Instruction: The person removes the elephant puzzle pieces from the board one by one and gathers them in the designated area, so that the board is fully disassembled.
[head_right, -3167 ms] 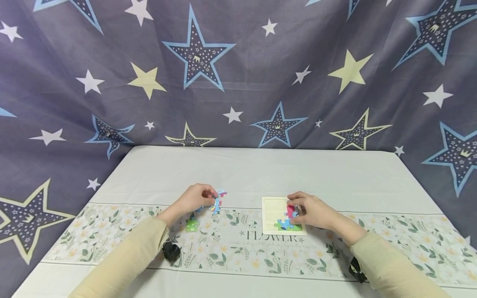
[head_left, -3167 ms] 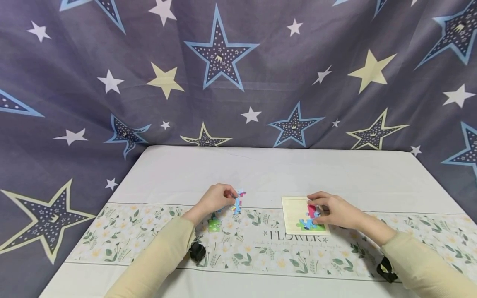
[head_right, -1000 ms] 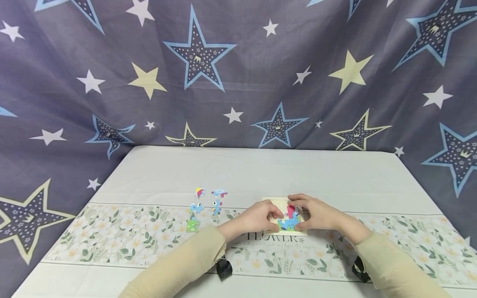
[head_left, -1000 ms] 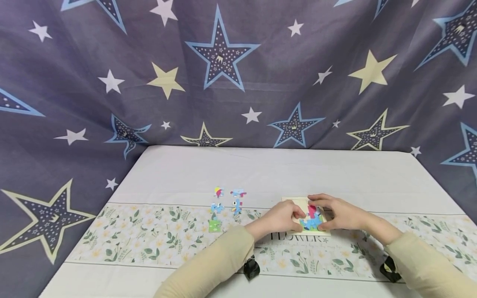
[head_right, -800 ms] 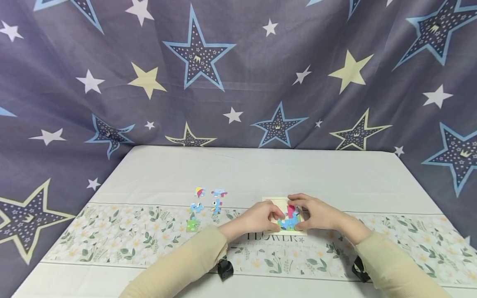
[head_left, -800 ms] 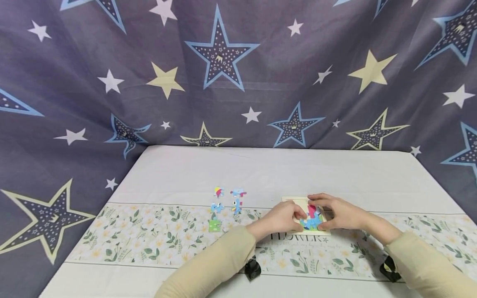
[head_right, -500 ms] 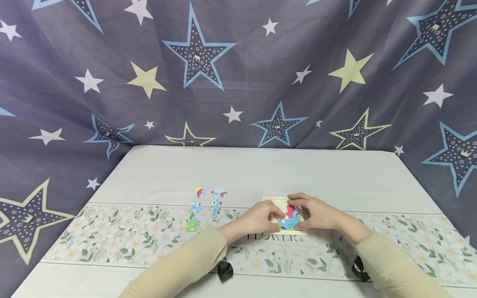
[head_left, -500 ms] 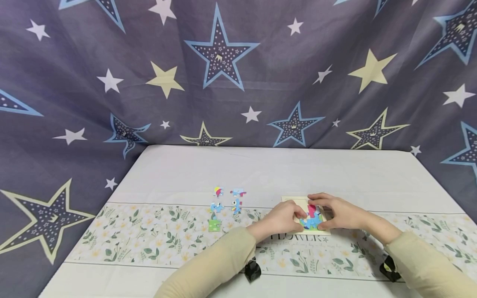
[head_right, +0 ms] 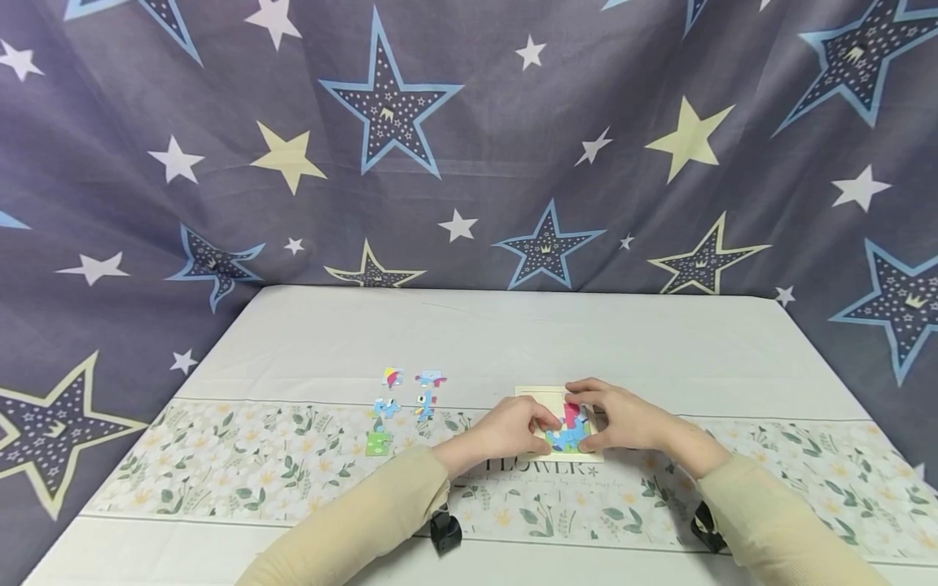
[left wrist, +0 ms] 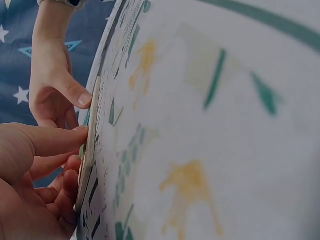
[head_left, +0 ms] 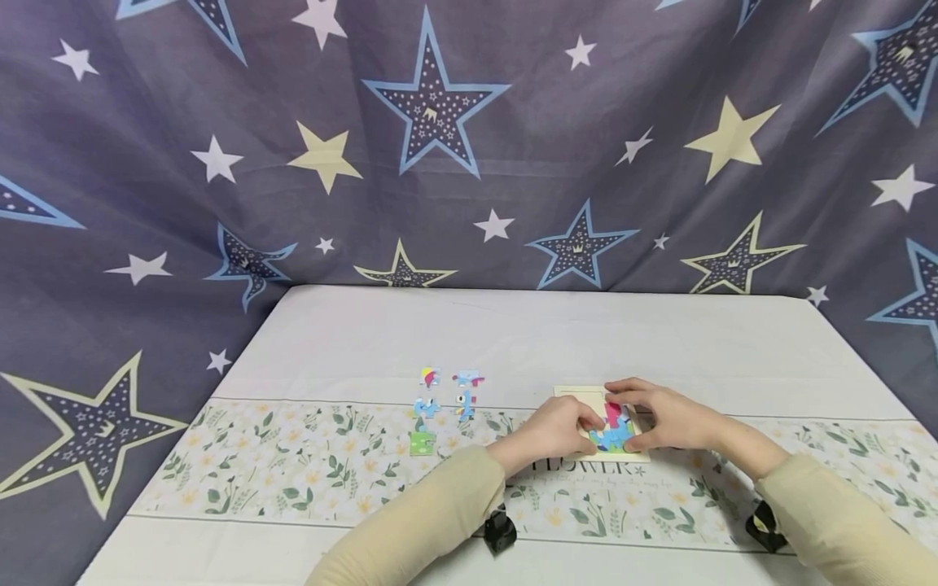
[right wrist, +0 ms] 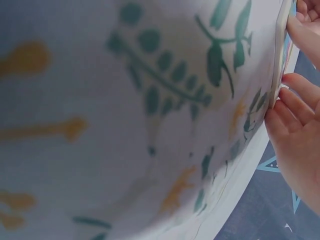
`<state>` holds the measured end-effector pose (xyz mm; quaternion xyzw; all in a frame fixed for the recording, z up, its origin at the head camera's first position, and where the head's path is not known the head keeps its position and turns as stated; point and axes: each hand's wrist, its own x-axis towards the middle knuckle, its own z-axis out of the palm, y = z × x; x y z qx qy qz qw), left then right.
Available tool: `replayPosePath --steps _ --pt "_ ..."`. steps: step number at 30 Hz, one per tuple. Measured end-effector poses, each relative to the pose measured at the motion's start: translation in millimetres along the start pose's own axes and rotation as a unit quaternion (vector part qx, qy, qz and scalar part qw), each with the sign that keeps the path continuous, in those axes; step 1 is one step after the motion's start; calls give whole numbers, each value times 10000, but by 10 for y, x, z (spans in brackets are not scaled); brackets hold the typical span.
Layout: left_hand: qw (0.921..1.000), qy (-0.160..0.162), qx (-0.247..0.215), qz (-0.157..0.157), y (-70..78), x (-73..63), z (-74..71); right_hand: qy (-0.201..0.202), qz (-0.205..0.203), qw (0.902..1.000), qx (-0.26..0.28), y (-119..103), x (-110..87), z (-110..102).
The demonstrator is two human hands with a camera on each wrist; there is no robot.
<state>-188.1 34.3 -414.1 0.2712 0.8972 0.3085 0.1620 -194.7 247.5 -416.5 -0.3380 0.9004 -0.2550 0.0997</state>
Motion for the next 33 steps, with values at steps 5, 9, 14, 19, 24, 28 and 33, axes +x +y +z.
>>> replayPosePath --steps 5,9,14,19,24,28,33 --pt "10000 -7 -27 45 4 2 -9 -18 -2 10000 -8 10 7 1" --pt "9999 -26 26 121 7 7 -18 -16 17 10000 8 10 4 0" --pt "9994 -39 168 284 -9 17 -21 -35 37 10000 10 1 2 -6" --pt "9982 -84 369 468 -38 32 -22 -32 58 10000 -46 -7 4 -9" --pt "9990 -149 -42 415 -49 24 -30 -32 98 9999 -89 -12 1 -13" --pt "9987 -159 -374 298 -55 13 -27 -65 117 9999 -77 -14 0 -14" --pt "9987 -91 -476 170 -54 11 -25 -89 124 9999 -53 -13 -3 -16"
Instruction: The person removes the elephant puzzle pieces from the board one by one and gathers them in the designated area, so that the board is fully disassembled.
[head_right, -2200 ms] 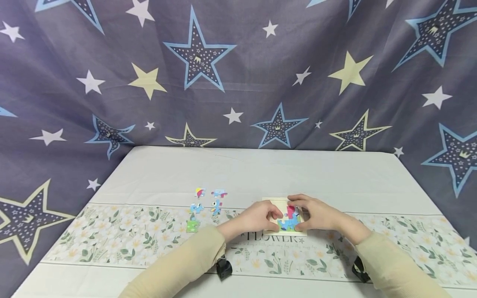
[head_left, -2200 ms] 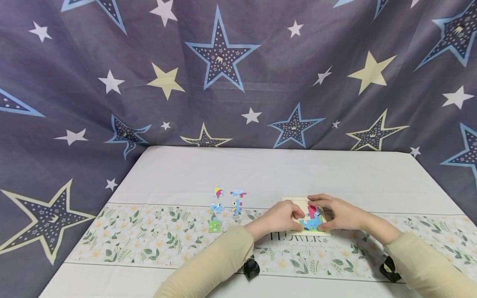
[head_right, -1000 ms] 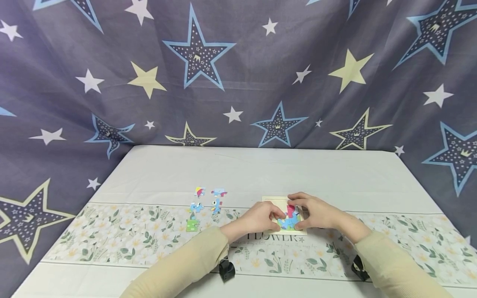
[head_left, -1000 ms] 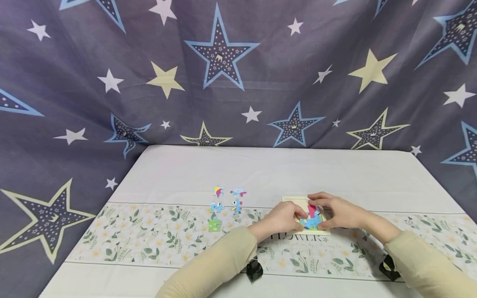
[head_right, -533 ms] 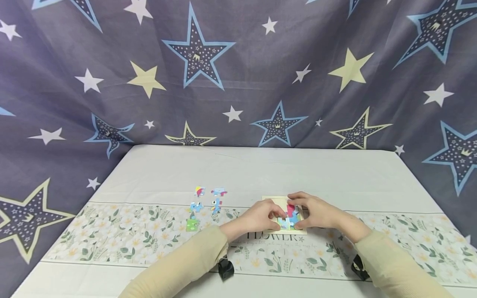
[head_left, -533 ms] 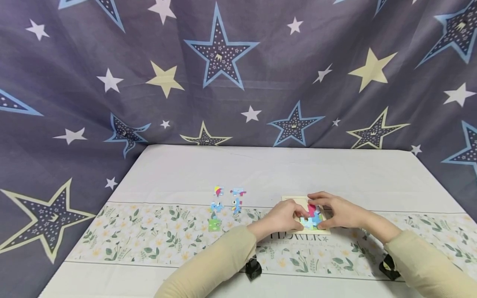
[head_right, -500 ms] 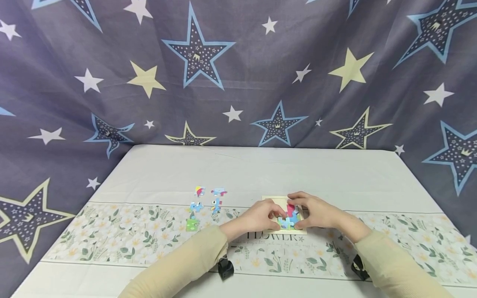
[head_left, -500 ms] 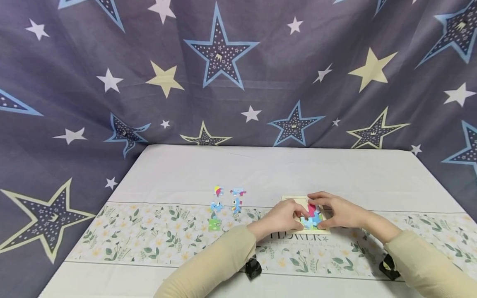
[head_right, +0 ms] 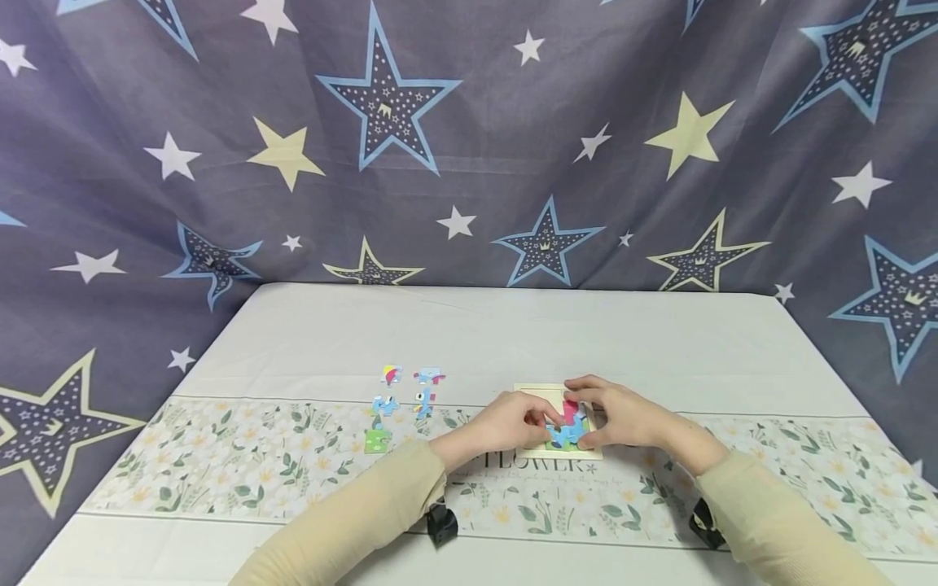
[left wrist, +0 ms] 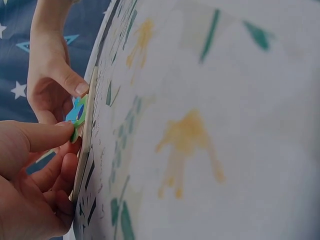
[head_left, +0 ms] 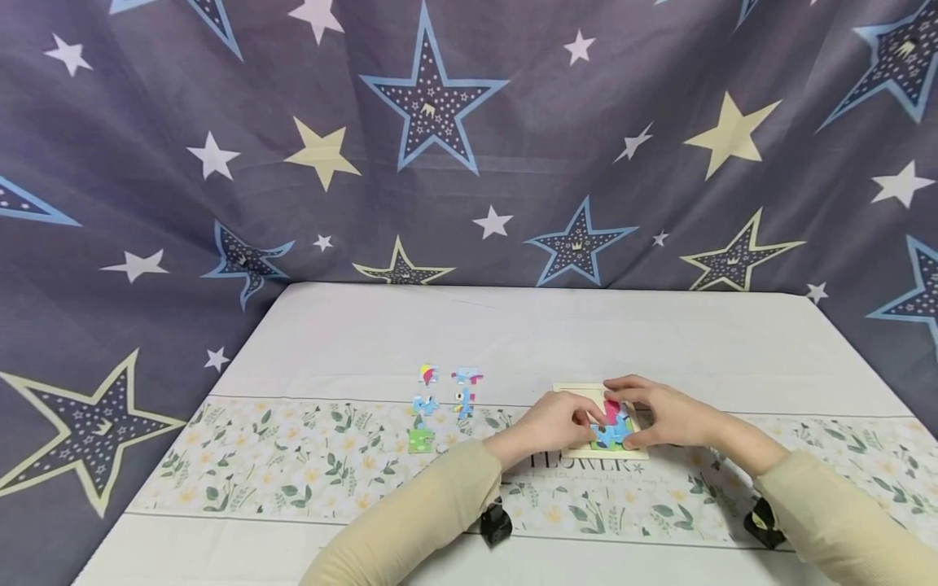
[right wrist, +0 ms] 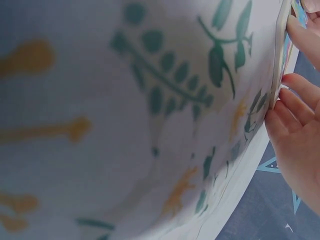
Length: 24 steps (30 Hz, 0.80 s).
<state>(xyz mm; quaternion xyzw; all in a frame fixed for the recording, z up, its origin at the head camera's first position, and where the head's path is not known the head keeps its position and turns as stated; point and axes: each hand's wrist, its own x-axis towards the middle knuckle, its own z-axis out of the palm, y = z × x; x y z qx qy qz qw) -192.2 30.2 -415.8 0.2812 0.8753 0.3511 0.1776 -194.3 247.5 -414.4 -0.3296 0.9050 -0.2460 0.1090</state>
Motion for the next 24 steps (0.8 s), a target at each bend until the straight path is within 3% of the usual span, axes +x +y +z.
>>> replayPosePath --steps 15,24 --pt "9991 140 -300 252 -54 -60 -52 34 -3 10000 50 -21 -10 -5" --pt "9985 180 -417 313 -121 -145 -155 27 -2 10000 51 -27 -2 -4"
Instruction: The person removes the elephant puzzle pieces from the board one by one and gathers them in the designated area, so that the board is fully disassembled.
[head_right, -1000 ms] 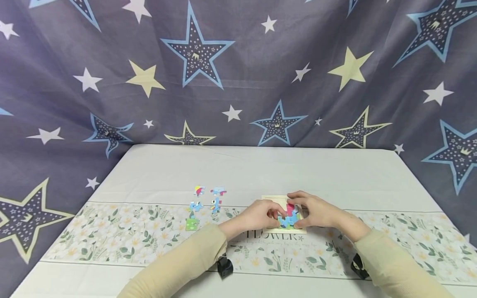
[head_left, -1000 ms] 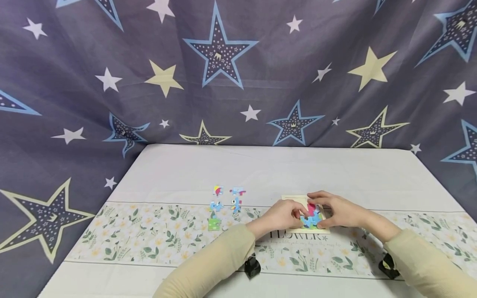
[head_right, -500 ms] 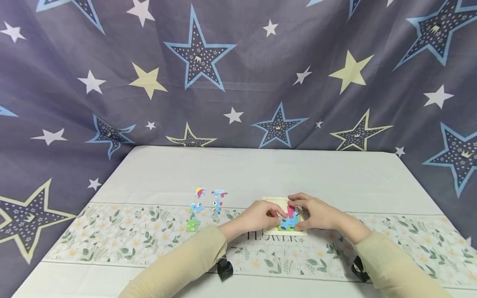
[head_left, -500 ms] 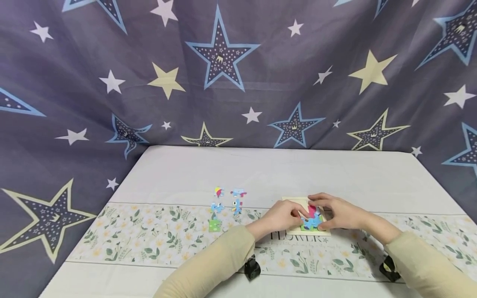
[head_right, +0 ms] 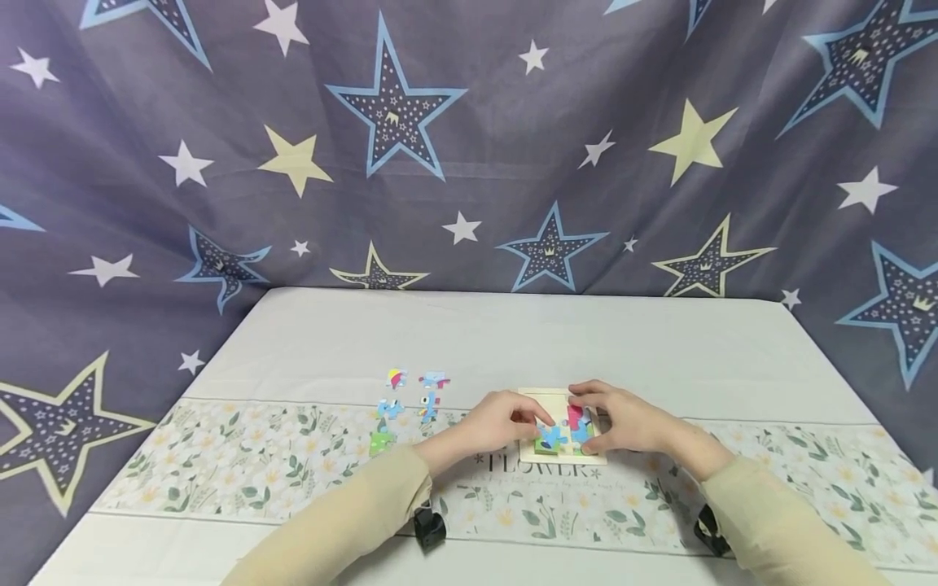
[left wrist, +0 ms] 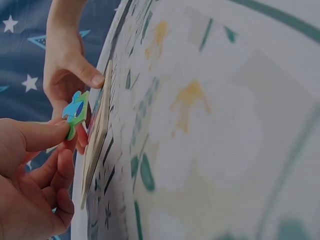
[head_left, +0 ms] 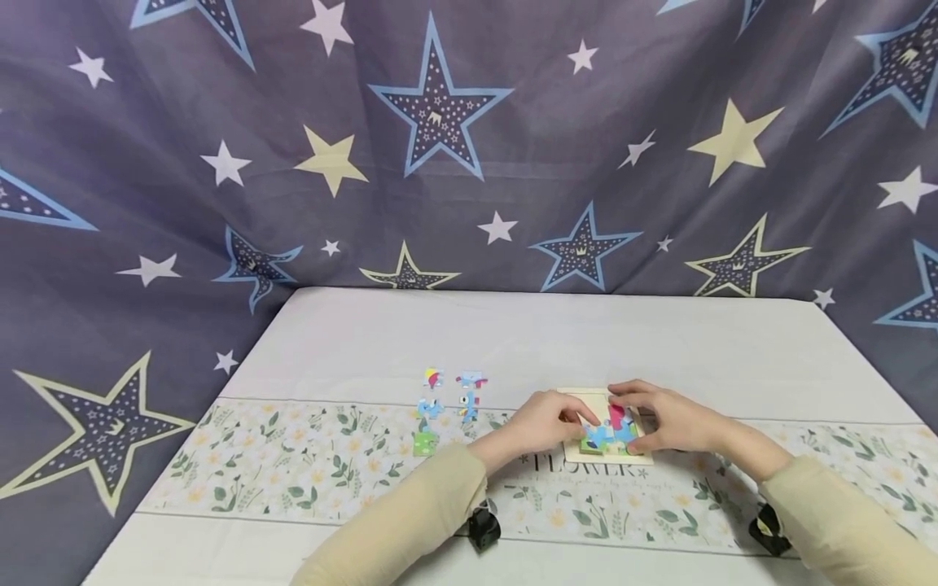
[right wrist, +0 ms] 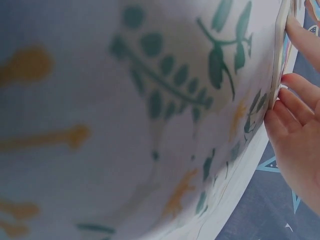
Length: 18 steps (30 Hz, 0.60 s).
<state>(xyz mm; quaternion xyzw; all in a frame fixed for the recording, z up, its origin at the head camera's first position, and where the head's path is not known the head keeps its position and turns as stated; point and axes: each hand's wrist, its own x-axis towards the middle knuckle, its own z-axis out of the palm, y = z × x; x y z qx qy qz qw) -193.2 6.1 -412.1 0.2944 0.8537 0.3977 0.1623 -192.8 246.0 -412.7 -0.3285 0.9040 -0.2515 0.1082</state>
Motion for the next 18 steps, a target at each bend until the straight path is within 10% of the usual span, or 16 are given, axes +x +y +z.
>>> replayPosePath --steps 18 --pt "9991 249 157 -306 -258 -363 -386 32 82 9999 -91 11 -4 27"
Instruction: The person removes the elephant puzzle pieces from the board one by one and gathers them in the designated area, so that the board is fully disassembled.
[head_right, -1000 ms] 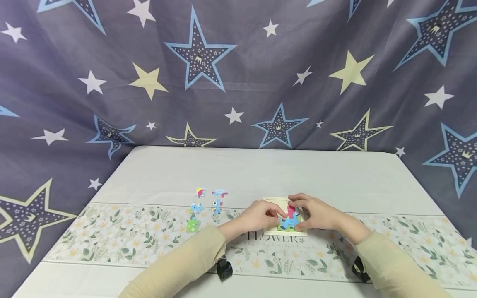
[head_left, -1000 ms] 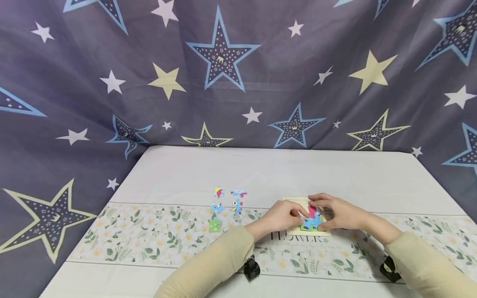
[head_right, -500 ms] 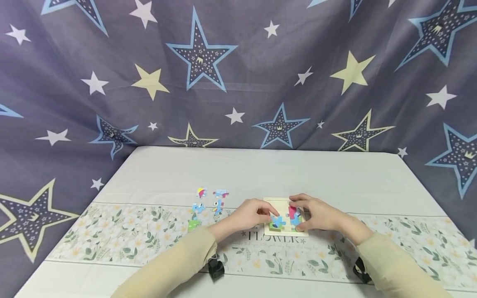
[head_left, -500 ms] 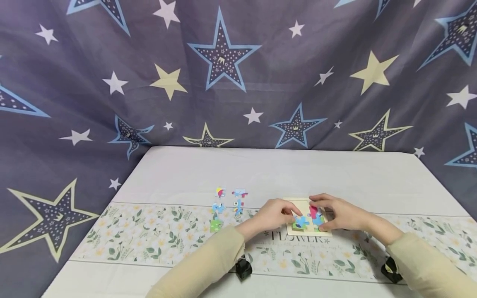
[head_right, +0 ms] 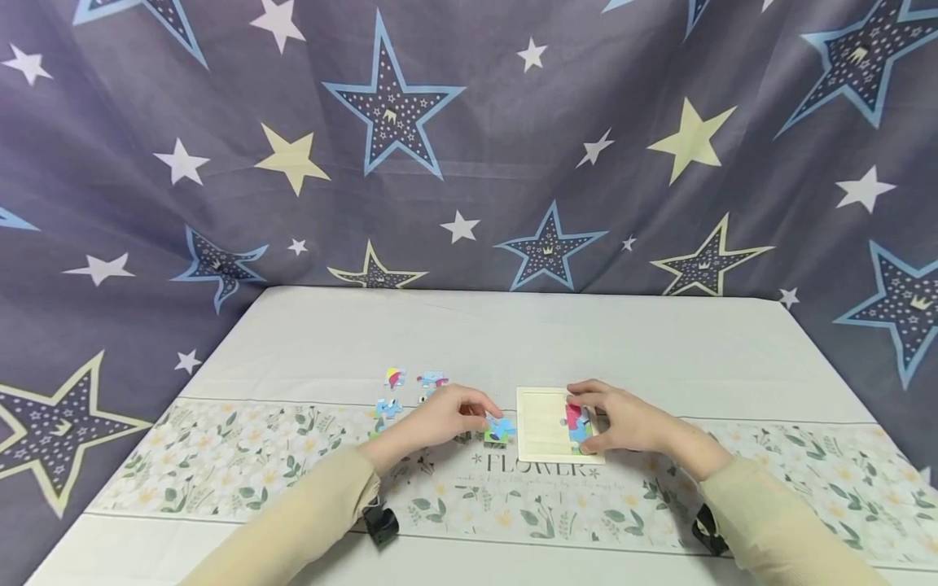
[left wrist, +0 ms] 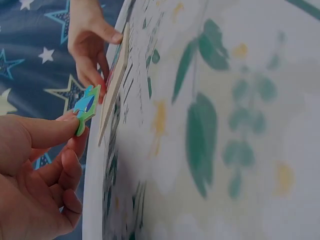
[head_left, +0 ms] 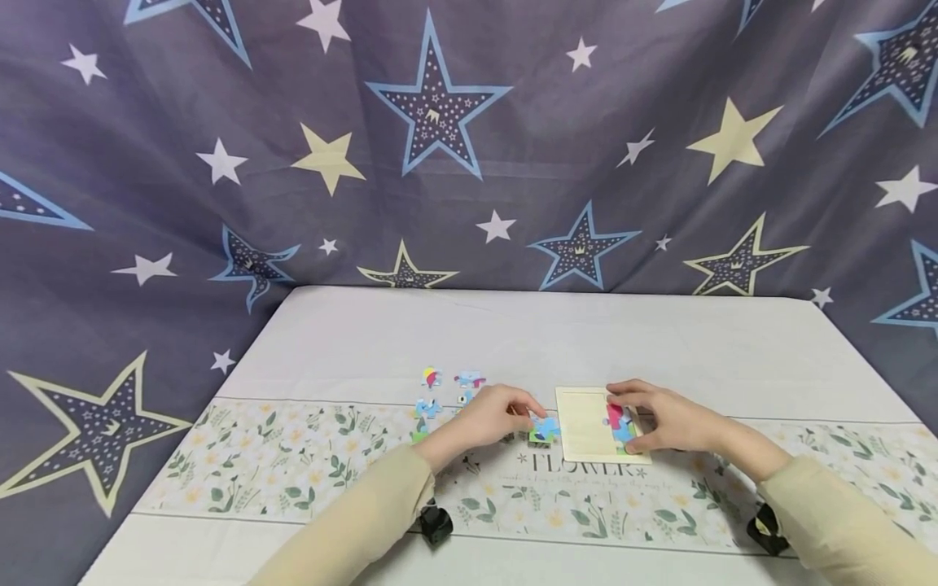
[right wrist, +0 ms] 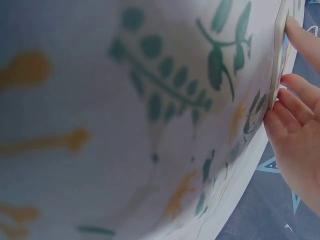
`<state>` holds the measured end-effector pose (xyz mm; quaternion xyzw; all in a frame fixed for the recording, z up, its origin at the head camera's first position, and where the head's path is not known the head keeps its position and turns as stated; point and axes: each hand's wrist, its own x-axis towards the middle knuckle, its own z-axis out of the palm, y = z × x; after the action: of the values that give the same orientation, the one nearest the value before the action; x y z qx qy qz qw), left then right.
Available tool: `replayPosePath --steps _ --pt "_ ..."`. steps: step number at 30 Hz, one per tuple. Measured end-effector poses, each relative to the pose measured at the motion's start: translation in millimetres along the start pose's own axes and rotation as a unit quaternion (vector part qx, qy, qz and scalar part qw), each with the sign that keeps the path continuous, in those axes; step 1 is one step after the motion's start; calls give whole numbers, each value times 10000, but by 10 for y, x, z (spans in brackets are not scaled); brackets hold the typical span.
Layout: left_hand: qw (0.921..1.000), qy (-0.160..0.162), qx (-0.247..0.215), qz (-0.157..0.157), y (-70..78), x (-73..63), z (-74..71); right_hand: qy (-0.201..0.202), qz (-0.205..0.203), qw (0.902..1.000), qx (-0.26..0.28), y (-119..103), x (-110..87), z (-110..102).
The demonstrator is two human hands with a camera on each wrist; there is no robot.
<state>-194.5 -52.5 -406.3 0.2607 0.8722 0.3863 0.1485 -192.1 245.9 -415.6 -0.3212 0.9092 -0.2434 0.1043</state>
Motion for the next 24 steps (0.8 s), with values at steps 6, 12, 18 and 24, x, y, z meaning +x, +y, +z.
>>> replayPosePath --steps 6,12,18,24 --pt "9999 53 -137 -65 -95 -83 -60 -48 51 10000 38 -14 -2 -5" --pt "9998 75 -199 -67 -151 -158 -127 -32 110 9999 36 -17 -2 -15" --pt "9998 185 -48 -7 -210 -241 -202 -48 71 10000 -22 -14 -4 -18" --pt "9997 250 -11 -27 -291 -345 -279 -81 89 9999 -4 -25 0 -19"
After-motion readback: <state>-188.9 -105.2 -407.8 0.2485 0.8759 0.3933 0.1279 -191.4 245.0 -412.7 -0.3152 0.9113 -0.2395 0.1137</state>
